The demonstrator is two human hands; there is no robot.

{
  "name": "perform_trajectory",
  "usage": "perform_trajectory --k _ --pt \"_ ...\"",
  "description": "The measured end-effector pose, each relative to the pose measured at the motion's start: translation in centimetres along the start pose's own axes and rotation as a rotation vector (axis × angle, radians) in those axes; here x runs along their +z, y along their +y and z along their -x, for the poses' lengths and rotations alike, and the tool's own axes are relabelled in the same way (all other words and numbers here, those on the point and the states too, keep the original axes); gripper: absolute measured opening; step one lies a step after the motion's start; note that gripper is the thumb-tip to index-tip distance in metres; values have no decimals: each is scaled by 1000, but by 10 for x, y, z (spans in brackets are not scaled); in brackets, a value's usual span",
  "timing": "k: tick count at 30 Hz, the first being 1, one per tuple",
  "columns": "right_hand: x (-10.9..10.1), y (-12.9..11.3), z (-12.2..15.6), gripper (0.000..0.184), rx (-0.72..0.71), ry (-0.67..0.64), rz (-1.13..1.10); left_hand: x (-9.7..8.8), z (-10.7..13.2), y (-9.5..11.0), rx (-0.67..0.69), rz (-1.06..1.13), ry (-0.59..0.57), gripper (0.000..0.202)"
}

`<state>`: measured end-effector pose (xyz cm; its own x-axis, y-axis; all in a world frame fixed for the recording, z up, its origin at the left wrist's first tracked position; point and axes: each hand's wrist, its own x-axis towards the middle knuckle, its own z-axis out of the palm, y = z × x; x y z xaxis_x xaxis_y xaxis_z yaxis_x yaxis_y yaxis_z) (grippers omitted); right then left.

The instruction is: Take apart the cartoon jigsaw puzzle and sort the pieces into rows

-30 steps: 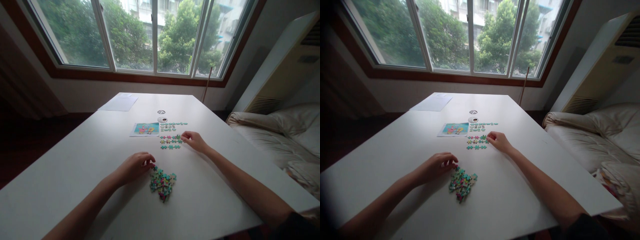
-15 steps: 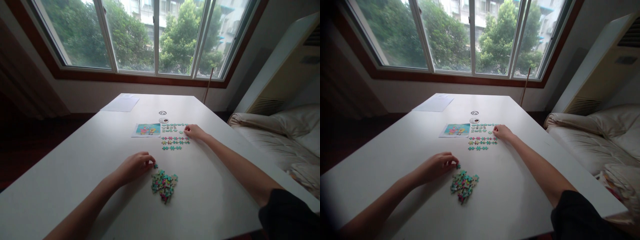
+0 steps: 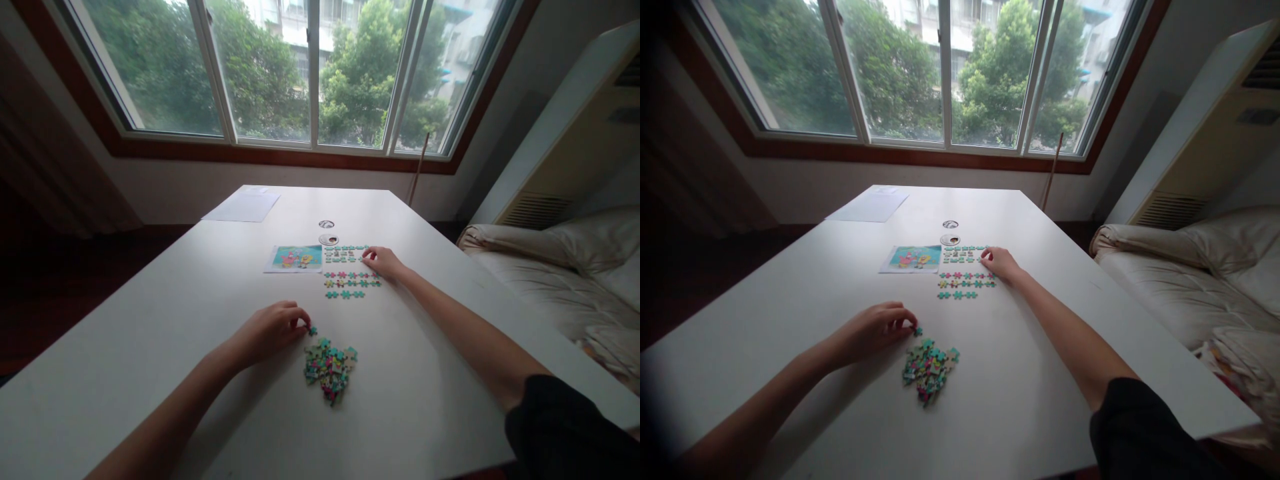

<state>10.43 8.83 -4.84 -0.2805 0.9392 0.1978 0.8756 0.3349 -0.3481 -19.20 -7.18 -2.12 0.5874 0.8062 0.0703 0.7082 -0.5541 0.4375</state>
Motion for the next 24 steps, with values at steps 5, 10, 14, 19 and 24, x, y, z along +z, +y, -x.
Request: perform_trajectory --k 5,10,14,19,24 --pt "1 0 1 20 -9 23 -32 0 0 0 11 28 -15 20" --pt "-4 -13 14 24 -22 85 -70 4 -1 -1 -11 38 -15 18" --pt "-11 -38 41 20 -140 85 -139 5 -1 1 -31 10 -17 15" --pt "-15 -71 85 15 -305 41 -254 3 0 4 -29 19 -19 13" --pt "-12 -88 117 13 -372 -20 -279 8 -1 4 -14 37 28 6"
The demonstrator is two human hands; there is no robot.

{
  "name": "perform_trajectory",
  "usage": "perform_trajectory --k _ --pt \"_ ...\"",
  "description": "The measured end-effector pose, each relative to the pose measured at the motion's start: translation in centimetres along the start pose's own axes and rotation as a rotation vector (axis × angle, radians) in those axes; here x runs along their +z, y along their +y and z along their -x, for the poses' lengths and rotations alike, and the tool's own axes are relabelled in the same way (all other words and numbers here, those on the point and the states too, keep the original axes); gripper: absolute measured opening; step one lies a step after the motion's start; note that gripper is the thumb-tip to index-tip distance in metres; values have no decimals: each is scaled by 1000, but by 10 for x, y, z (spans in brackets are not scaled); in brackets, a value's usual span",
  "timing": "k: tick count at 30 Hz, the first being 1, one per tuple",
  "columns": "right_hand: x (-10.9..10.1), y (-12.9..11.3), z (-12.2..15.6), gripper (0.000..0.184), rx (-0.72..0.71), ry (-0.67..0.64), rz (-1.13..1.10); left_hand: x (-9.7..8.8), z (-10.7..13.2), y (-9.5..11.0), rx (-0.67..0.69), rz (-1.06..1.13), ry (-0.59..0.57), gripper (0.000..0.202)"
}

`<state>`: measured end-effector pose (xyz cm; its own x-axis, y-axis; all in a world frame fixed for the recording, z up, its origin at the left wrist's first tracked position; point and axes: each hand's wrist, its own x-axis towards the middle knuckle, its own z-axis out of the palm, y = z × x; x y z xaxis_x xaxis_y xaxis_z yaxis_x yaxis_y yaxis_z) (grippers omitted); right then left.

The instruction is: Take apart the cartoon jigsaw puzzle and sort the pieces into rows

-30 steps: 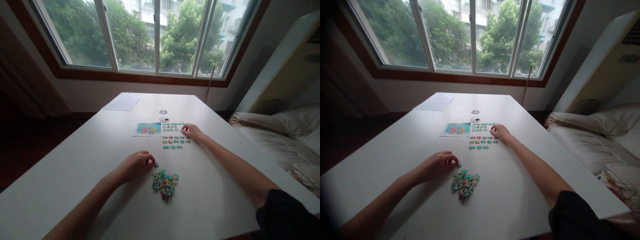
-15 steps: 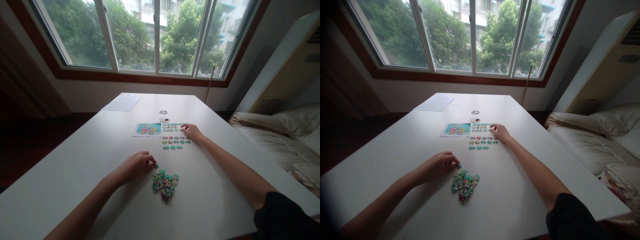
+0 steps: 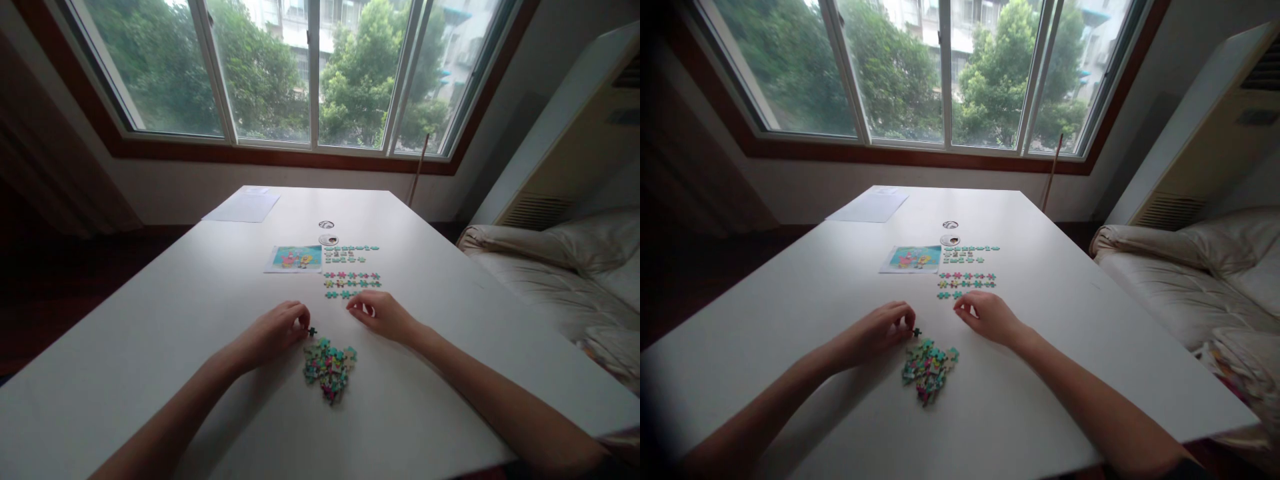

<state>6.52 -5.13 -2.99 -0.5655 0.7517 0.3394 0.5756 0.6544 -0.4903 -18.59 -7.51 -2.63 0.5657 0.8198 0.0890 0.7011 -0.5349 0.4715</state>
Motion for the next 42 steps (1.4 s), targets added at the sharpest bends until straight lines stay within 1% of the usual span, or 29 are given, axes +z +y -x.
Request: perform_trajectory --k 4,6,9,13,18,24,27,30,33,36,39,42 --pt "1 -8 5 13 -17 -28 6 4 -2 3 15 55 43 5" --pt "2 -12 5 13 -14 -49 -18 5 -3 8 25 147 77 6" --pt "5 -18 7 15 4 -89 -109 5 -6 18 -23 318 128 11" --pt "8 -27 8 22 23 -81 -209 6 -7 27 -71 487 171 17" --pt "11 -32 8 23 25 -28 -246 8 -7 29 -67 513 172 17" --pt "11 -36 7 21 27 -9 -263 10 -7 31 -47 486 179 16" --pt "8 -31 5 22 46 17 -264 9 -7 29 -41 491 212 19" --pt "2 -16 3 25 110 91 -267 7 -5 26 -32 393 224 18" --pt "-3 5 1 30 177 163 -303 6 -4 22 27 267 171 13" --pt "-6 21 0 33 194 200 -348 8 -3 20 67 200 85 14" --pt "-7 26 1 34 199 209 -358 12 -3 19 46 170 28 16" --pt "-6 26 1 34 193 203 -336 14 -2 18 23 150 7 17"
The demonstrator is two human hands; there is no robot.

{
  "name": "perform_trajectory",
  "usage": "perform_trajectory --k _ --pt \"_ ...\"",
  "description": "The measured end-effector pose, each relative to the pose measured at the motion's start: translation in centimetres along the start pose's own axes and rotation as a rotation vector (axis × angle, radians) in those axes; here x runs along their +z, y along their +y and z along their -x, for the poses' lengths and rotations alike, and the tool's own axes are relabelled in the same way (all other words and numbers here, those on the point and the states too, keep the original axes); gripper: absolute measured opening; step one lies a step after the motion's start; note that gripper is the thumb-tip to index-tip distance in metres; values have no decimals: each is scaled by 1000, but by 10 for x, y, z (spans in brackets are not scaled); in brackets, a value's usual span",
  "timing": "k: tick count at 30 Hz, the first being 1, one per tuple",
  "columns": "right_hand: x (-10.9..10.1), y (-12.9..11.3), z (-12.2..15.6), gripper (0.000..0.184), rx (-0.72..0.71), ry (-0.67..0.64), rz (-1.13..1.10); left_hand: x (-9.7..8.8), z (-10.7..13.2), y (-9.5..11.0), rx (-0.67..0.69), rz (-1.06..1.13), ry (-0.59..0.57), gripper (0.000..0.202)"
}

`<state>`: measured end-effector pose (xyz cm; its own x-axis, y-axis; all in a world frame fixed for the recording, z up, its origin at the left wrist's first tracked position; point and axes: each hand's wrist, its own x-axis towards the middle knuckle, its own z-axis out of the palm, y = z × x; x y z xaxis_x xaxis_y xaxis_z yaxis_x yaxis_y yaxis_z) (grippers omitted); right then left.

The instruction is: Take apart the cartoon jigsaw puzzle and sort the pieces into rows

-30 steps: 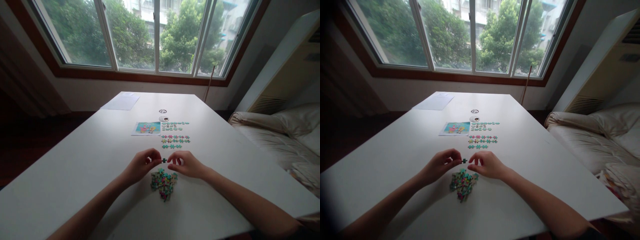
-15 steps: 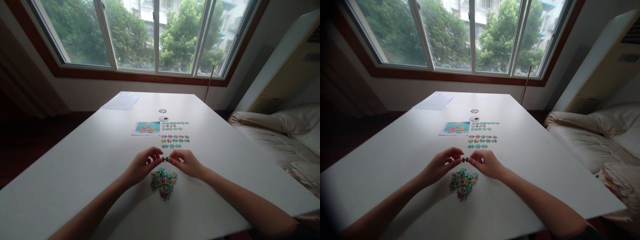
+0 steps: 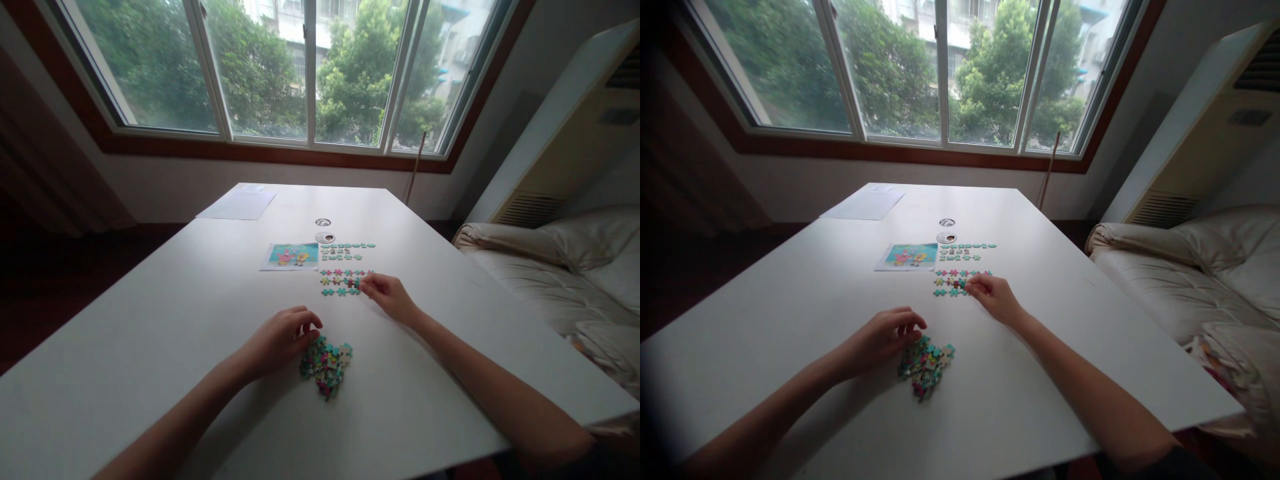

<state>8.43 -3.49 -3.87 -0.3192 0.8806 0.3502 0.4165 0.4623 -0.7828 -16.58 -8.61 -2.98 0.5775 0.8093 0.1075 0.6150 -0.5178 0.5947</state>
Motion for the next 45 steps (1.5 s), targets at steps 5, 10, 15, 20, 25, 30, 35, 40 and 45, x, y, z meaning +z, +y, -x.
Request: perform_trajectory --k 5,10,15,20,25,30,35,40,45 --pt "-6 4 -3 35 -7 -3 79 -1 1 4 -14 -31 -16 19" --pt "-38 24 -12 32 16 14 321 -1 2 10 -20 -50 -45 19" --pt "-64 52 -13 30 68 -39 494 1 2 8 -29 -61 -25 20" --pt "-70 64 -12 27 99 -70 581 2 1 7 -38 -67 -31 20" --pt "-75 65 -12 23 141 -20 669 1 2 8 -28 -71 -31 20" --pt "-70 64 -12 23 99 20 660 0 2 9 -42 -90 -40 20" --pt "-61 65 -13 23 36 1 612 0 1 9 -37 -84 -33 18" --pt "-58 68 -14 21 43 43 596 -1 1 9 -40 -93 -41 18" --pt "-56 67 -15 21 67 59 604 -2 1 11 -36 -99 -53 19"
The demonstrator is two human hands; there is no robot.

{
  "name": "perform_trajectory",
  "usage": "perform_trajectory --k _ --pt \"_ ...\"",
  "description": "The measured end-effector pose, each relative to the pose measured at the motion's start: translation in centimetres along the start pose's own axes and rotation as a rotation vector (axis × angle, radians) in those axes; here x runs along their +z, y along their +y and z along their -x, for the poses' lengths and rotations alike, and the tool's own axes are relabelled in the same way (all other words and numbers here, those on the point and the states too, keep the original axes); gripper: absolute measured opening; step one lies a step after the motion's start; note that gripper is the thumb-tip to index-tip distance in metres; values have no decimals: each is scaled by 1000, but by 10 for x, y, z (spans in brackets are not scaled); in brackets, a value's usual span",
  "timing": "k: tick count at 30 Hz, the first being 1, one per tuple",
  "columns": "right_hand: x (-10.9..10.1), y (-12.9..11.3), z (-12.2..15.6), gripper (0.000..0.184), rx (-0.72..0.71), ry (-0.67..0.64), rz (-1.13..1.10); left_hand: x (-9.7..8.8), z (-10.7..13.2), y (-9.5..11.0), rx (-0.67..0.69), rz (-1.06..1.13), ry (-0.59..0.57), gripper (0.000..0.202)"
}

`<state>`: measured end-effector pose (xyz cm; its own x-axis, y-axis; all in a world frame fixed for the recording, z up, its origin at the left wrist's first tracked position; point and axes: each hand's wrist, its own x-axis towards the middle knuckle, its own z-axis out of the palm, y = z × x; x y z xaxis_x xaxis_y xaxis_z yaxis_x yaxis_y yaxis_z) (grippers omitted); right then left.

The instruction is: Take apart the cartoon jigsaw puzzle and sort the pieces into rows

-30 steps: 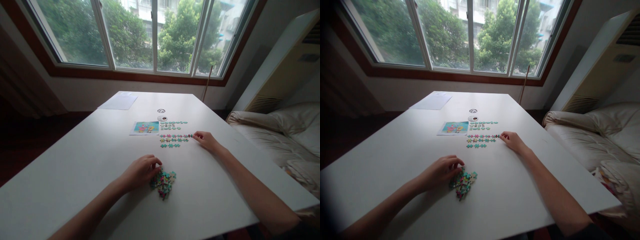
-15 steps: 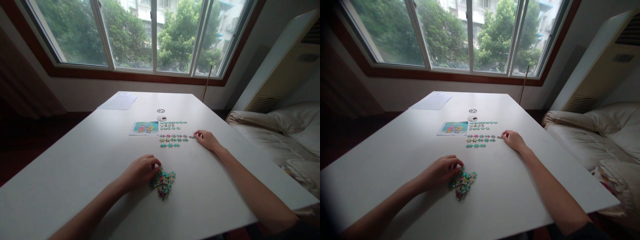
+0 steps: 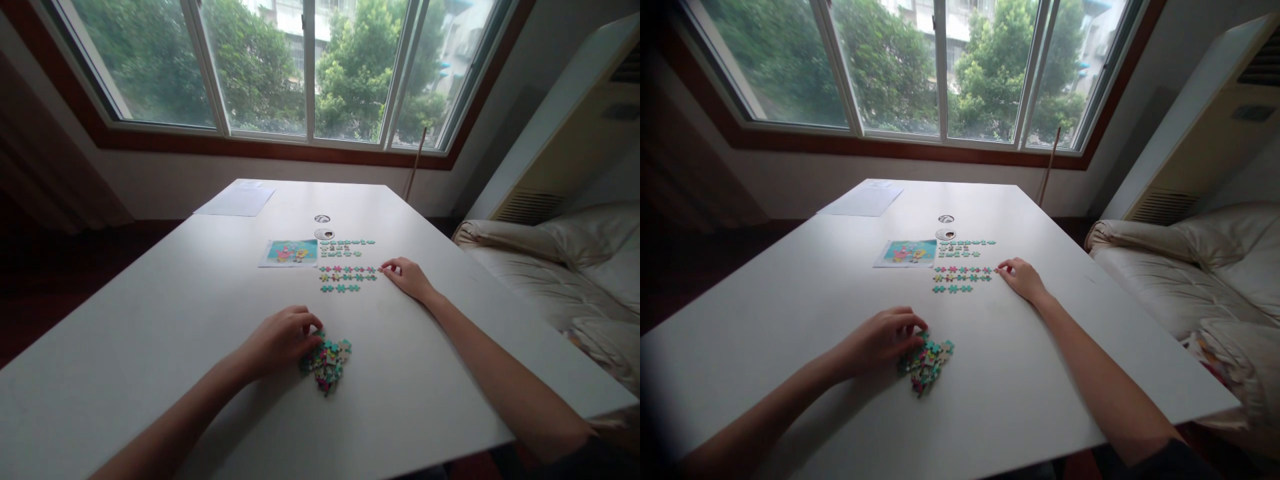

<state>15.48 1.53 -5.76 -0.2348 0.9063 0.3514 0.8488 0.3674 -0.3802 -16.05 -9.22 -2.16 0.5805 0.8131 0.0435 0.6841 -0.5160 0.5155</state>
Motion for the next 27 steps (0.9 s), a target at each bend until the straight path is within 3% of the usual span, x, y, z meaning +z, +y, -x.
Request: perform_trajectory --k 6,11,15,21,27 --pt "1 0 0 21 15 4 13 1 -1 -2 9 45 1 19" --pt "-2 -11 1 20 -9 91 -27 3 -2 -6 29 169 33 13" --pt "-4 -48 10 18 -105 87 -125 1 -5 -3 -61 441 72 14" --pt "1 -118 35 14 -295 -106 -326 3 -10 4 -284 980 272 22" --pt "4 -147 47 16 -292 -161 -434 12 -11 8 -350 1217 313 25"
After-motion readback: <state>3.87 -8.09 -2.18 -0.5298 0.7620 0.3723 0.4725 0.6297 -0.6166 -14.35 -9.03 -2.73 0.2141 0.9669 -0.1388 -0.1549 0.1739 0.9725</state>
